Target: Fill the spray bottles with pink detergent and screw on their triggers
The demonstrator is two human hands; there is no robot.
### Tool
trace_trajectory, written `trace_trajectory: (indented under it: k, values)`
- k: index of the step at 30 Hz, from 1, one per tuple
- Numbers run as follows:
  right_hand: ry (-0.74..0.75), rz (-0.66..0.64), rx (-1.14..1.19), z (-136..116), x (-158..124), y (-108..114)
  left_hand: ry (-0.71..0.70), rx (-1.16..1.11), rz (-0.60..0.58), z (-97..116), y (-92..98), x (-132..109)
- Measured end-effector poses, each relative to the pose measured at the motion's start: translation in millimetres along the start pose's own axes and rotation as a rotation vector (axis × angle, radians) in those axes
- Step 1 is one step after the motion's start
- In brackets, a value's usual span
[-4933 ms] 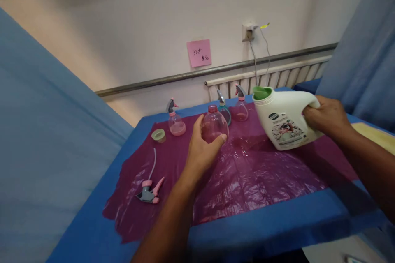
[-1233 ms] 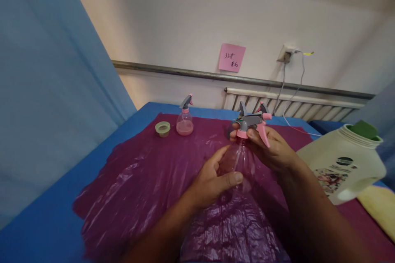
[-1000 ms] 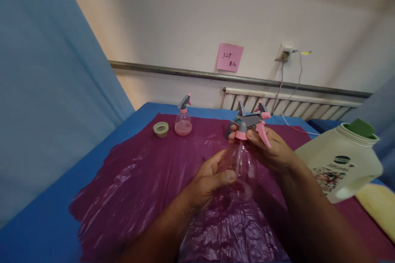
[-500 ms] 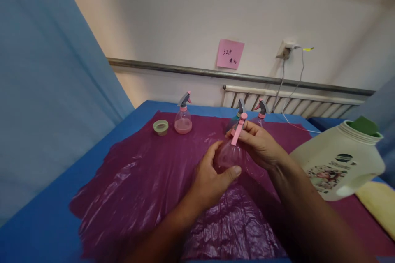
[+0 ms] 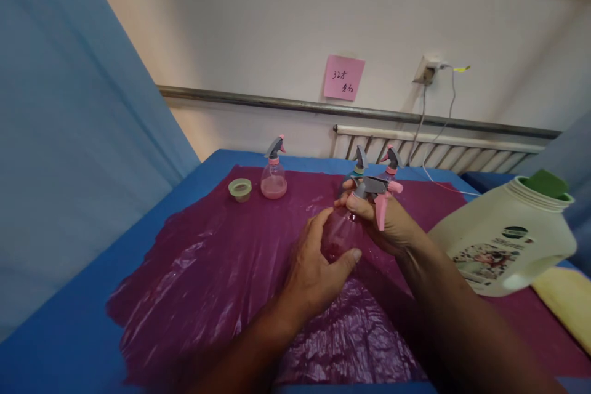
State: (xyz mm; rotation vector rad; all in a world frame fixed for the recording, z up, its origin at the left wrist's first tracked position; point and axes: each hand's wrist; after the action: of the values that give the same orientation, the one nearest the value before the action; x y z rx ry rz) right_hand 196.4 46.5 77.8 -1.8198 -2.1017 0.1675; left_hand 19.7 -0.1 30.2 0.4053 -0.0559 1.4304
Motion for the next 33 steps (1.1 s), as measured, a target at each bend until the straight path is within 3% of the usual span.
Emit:
trace_trajectory:
  k: [4, 7, 11, 15, 20, 28, 33]
  values:
    - [0.022, 0.063, -0.074, 6, 1, 1, 0.112, -0.052, 0.016, 1, -1.2, 1]
    - [-0.015, 0.039, -0.089, 7, 0, 4, 0.149, -0.085, 0.013, -2, -2.0, 2]
    - [-0.002, -0.079, -0.053, 3, -1, 12, 0.126, -0.151, -0.023, -3, -2.0, 3]
    - [0.008, -0.116, -0.021, 0, -1, 19, 0.112, -0.205, -0.026, -1, -1.7, 2]
    - [0.003, -0.087, -0.121, -1, 1, 25, 0.097, -0.139, -0.025, -1, -1.9, 0]
    - [-0.034, -0.006, -0.037, 6, 6, 18, 0.091, -0.140, -0.008, -5, -4.6, -2]
    - [-0.036, -0.069, 0.004, 2, 3, 13, 0.102, -0.213, -0.037, -5, -4.3, 1]
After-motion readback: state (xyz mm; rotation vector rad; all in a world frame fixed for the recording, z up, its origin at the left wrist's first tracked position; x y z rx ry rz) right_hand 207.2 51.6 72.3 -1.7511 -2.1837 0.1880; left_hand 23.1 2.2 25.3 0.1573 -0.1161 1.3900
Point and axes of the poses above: each hand's wrist, its own x-axis towards the middle knuckle, its own y-axis out of the back of the hand, z = x × y, and after that the axes turned 2 degrees about x, right-handed
